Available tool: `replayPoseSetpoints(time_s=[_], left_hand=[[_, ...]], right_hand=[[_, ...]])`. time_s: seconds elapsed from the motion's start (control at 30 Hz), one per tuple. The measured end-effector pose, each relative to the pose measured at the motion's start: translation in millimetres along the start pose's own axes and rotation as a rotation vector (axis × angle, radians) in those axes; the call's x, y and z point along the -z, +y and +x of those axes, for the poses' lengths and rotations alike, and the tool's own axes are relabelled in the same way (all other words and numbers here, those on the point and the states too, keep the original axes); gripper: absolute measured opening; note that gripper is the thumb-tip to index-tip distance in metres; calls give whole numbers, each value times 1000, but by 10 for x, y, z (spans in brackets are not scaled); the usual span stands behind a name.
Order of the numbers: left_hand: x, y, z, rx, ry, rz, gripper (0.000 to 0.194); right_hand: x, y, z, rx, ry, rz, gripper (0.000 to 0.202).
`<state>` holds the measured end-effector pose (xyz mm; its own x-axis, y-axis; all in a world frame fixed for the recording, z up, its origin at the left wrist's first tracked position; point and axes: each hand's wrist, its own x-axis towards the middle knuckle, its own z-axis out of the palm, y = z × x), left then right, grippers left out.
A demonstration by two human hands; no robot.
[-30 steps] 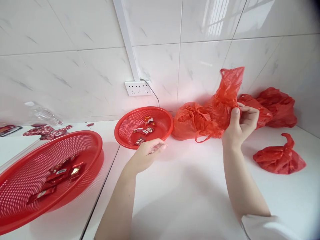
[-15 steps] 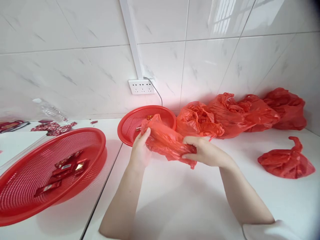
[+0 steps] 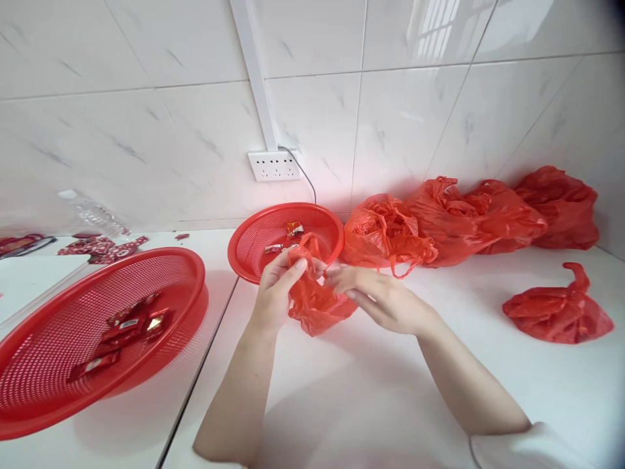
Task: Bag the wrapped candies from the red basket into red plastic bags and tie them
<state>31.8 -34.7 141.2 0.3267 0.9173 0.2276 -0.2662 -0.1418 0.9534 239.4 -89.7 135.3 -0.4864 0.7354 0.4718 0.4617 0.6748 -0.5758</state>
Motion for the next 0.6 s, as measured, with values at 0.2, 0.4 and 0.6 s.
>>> replayPoseSetpoints(time_s=[0.2,0.4,0.6], left_hand=[[-19,113,-17,-98,137,97,12],[250,323,-124,-102,100,467,18],[375,645,-393,-215,42,986,37]], right_hand=[[-202,77,5,-265,-477,-278,29],[-85,78,-29,-641,-564,-557,67],[16,20,-34,-652,-499,-639,23]])
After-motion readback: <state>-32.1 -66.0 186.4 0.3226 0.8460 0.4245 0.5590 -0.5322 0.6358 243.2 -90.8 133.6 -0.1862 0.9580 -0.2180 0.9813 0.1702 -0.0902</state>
